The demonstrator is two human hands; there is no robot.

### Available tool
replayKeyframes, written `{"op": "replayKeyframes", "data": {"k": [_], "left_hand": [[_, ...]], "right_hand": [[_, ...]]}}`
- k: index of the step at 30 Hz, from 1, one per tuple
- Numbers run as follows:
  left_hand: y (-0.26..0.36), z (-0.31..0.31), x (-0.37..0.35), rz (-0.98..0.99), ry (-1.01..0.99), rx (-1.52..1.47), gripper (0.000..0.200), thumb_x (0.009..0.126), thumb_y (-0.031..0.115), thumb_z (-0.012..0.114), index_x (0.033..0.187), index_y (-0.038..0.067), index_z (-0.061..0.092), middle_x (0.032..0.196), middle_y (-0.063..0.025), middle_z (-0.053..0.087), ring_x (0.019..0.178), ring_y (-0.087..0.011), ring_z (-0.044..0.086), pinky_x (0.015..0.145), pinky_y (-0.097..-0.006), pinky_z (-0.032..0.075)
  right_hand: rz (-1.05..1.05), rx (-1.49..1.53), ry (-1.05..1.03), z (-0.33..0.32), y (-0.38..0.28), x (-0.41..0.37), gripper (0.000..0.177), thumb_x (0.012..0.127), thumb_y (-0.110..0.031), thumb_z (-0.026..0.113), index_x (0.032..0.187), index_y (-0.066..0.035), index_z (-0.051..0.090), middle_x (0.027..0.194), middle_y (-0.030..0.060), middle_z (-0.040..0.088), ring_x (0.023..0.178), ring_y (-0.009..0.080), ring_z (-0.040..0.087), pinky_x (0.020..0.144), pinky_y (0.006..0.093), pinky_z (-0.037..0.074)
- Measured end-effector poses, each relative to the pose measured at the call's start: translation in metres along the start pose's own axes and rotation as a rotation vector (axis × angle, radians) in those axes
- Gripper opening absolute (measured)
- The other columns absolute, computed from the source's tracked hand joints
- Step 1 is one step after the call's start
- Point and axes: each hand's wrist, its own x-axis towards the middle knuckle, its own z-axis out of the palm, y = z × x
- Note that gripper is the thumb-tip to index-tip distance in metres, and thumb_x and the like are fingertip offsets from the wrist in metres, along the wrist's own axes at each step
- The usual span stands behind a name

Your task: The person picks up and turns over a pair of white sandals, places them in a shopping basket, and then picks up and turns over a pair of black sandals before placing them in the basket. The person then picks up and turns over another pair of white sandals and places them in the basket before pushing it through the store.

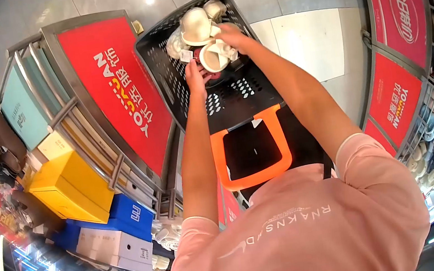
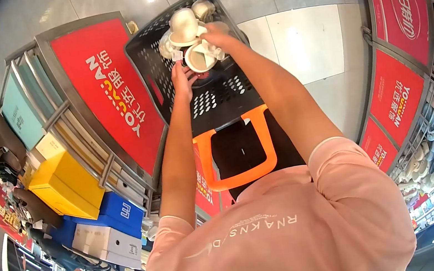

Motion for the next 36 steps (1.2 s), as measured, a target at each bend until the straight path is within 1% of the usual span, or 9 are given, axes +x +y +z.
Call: {"op": "replayKeyframes", "data": {"k": [5,8,10,12,14,22,29,32,36], "left_hand": [[-0.069,-0.054,0.072,0.358,0.108,0.784,0.047,0.091,0.034,0.062,0.126,0.004,0.058,0.109,-0.0161,0.067,0.098,-0.0321,0.065,0.088,-0.0390,0.050],[-0.087,-0.064,0.089,0.155,-0.047,0.642,0.041,0.097,0.030,0.056,0.133,0.009,0.053,0.109,-0.0079,0.067,0.094,-0.0228,0.065,0.086,-0.0336,0.049],[-0.062,-0.037,0.048,-0.146,-0.056,0.404,0.047,0.097,0.029,0.055,0.140,0.016,0.041,0.125,-0.0077,0.059,0.109,-0.0242,0.059,0.092,-0.0416,0.048],[-0.072,-0.028,0.042,-0.188,-0.011,0.263,0.052,0.097,0.029,0.056,0.142,0.017,0.036,0.132,-0.0074,0.053,0.116,-0.0238,0.054,0.094,-0.0450,0.047],[-0.086,-0.029,0.040,-0.149,-0.060,0.111,0.061,0.092,0.029,0.064,0.142,0.019,0.030,0.133,-0.0060,0.050,0.114,-0.0223,0.052,0.091,-0.0449,0.048],[-0.078,-0.034,-0.007,-0.016,0.088,0.491,0.045,0.085,0.031,0.069,0.117,0.006,0.048,0.091,-0.0105,0.064,0.077,-0.0188,0.062,0.057,-0.0319,0.054],[-0.045,-0.060,-0.055,0.248,0.073,0.089,0.018,0.093,0.017,0.056,0.106,0.004,0.058,0.095,-0.0098,0.068,0.084,-0.0190,0.069,0.061,-0.0271,0.051],[-0.035,-0.062,-0.059,0.256,0.372,0.265,0.035,0.083,0.026,0.073,0.105,0.003,0.060,0.094,-0.0111,0.067,0.082,-0.0206,0.066,0.073,-0.0326,0.052],[-0.038,-0.067,-0.062,-0.155,0.156,0.191,0.082,0.075,0.042,0.080,0.139,0.014,0.037,0.134,-0.0117,0.050,0.120,-0.0270,0.050,0.092,-0.0492,0.045]], "right_hand": [[-0.096,-0.554,0.336,-0.008,0.019,0.004,0.041,0.089,-0.025,0.058,0.124,-0.004,0.055,0.106,0.0134,0.066,0.085,0.0267,0.069,0.074,0.0381,0.055],[0.083,-0.559,0.562,0.003,0.035,-0.033,0.042,0.088,-0.023,0.055,0.123,-0.001,0.057,0.110,0.0241,0.066,0.102,0.0357,0.066,0.079,0.0441,0.054],[0.484,-0.130,0.422,0.017,0.060,-0.052,0.036,0.088,-0.021,0.053,0.118,-0.004,0.061,0.102,0.0213,0.068,0.093,0.0390,0.067,0.082,0.0459,0.054],[0.503,-0.036,0.203,0.034,0.103,-0.066,0.030,0.084,-0.017,0.058,0.112,-0.004,0.060,0.124,0.0181,0.057,0.117,0.0333,0.055,0.093,0.0430,0.051],[-0.072,-0.512,0.308,0.038,0.157,-0.066,0.043,0.076,-0.016,0.067,0.118,-0.007,0.060,0.133,0.0152,0.049,0.120,0.0346,0.051,0.100,0.0408,0.046],[-0.080,-0.734,-0.042,0.049,0.100,-0.106,0.060,0.070,-0.042,0.081,0.107,0.000,0.059,0.116,0.0200,0.062,0.110,0.0365,0.059,0.093,0.0436,0.048],[-0.171,-0.850,0.094,0.042,0.035,-0.177,0.055,0.070,-0.044,0.082,0.095,0.000,0.062,0.095,0.0205,0.067,0.095,0.0386,0.064,0.080,0.0458,0.050],[-0.262,-0.834,0.047,0.037,0.019,-0.218,0.053,0.069,-0.040,0.083,0.096,0.000,0.060,0.095,0.0195,0.065,0.093,0.0391,0.063,0.079,0.0447,0.049],[-0.466,-0.792,-0.068,0.038,0.009,-0.271,0.048,0.067,-0.023,0.084,0.100,0.000,0.058,0.095,0.0180,0.059,0.092,0.0391,0.060,0.078,0.0448,0.048]]}}
